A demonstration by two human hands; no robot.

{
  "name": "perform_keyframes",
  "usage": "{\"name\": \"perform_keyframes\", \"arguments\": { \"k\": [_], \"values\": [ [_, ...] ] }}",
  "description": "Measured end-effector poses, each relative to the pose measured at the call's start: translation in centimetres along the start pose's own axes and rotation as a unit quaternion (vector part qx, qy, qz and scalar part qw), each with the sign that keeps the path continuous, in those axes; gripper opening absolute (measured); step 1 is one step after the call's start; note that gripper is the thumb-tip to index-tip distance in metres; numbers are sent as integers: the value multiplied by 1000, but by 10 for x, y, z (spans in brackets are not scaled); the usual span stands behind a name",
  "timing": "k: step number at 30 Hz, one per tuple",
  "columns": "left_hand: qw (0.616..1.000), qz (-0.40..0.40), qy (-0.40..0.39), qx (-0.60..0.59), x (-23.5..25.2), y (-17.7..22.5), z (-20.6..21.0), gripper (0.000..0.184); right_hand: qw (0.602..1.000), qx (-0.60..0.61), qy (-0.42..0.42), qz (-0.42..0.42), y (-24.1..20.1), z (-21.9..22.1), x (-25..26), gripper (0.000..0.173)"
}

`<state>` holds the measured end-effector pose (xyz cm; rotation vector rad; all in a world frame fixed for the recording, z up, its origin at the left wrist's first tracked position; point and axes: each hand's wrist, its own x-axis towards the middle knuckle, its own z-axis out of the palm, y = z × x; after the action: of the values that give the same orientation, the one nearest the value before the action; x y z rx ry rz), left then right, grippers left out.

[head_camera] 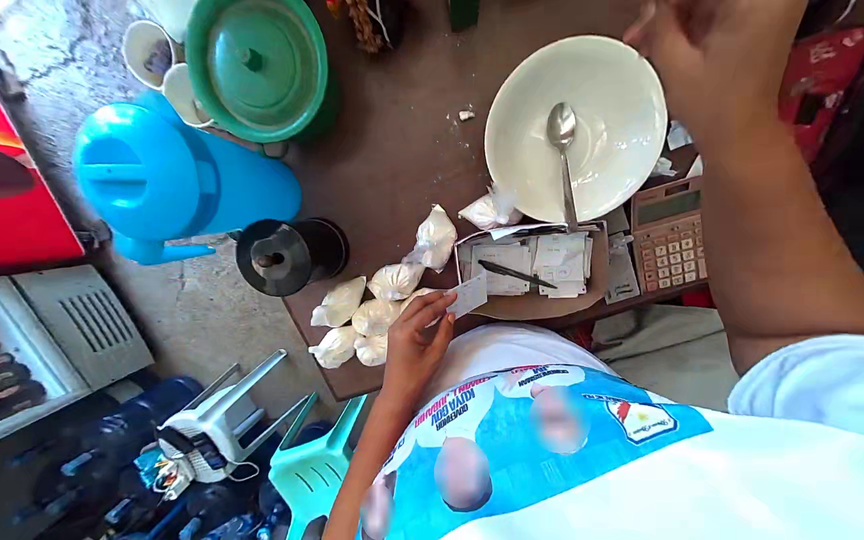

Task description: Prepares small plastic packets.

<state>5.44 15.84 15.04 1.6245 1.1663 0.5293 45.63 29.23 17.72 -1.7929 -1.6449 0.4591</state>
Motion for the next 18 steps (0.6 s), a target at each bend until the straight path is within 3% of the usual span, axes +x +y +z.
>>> {"name": "perform_keyframes", "arguments": {
  "k": [5,8,13,18],
  "values": [
    [999,13,-50,0,-4,-1,-2,25,999,34,-9,-5,-40,20,-126,31],
    [997,40,-63,6,-8,-3,-6,26,999,1,-18,-36,-47,53,-170,23],
    [996,69,-61,5,-18,-3,-12,26,1000,-1,-3,-26,-42,55,-161,20],
    [997,70,-28,1,-29,-9,-16,26,997,-46,-14,-57,-29,33,-99,23]
  ]
}}
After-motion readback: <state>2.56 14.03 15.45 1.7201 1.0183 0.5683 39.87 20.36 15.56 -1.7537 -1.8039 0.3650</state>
